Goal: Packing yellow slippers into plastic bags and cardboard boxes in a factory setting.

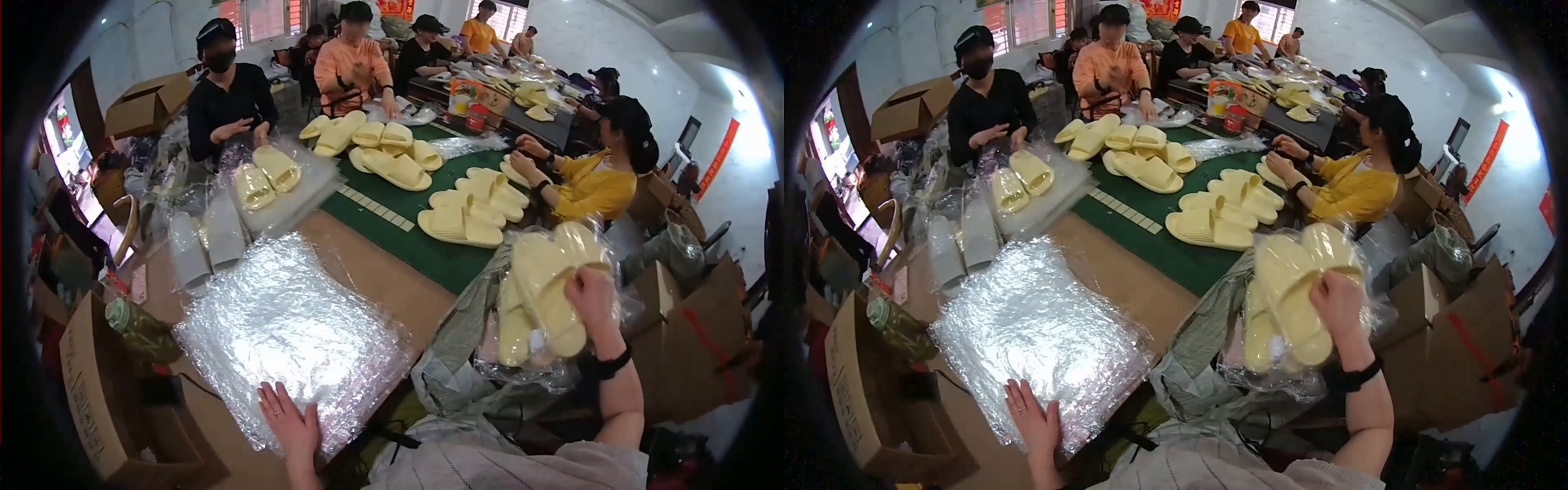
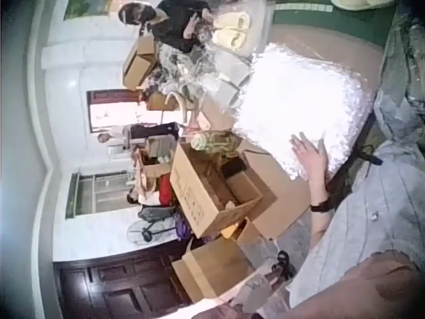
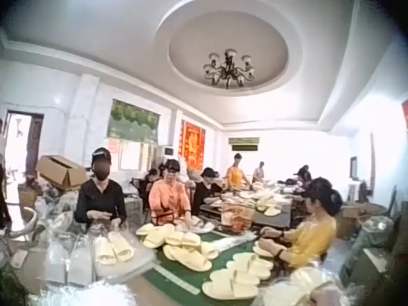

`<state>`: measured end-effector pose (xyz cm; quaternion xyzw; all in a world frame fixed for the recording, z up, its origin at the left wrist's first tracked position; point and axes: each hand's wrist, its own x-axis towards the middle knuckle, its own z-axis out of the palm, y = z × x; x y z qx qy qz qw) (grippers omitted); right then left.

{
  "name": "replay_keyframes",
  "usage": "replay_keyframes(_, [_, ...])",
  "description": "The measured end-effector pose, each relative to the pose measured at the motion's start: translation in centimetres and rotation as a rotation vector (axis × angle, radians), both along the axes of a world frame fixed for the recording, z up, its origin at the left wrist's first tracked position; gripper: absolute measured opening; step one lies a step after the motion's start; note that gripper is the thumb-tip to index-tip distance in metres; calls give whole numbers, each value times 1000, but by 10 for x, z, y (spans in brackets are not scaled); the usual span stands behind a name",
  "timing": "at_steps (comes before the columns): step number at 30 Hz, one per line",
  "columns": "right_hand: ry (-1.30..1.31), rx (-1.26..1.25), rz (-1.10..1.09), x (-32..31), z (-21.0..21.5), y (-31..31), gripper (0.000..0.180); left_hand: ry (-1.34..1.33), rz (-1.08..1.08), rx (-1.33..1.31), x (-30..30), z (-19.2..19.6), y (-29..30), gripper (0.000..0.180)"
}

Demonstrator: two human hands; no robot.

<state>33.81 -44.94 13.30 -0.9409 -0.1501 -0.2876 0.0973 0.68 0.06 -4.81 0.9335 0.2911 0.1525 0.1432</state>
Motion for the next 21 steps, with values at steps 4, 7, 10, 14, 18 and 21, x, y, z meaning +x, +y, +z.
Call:
replay_keyframes(4, [170, -126, -95, -25, -25, -19, 22, 31, 24, 0, -5, 2, 1, 79])
replay_keyframes(7, [538, 54, -84, -7, -77, -20, 26, 25, 18, 3, -4, 1, 1, 79])
replay_keyframes(10, [474, 121, -128, 23, -110, -10, 27, 16, 0, 10, -4, -1, 2, 79])
replay_keyframes(14, [471, 256, -286, 65, -121, 3, 32, 16, 6, -3, -4, -3, 3, 78])
replay_keyframes(18, [398, 194, -336, 58, -139, 18, 34, 6, -6, 19, -7, -3, 4, 78])
replay_keyframes(21, [376, 207, -332, 25, -135, 18, 31, 10, -16, 13, -4, -3, 4, 78])
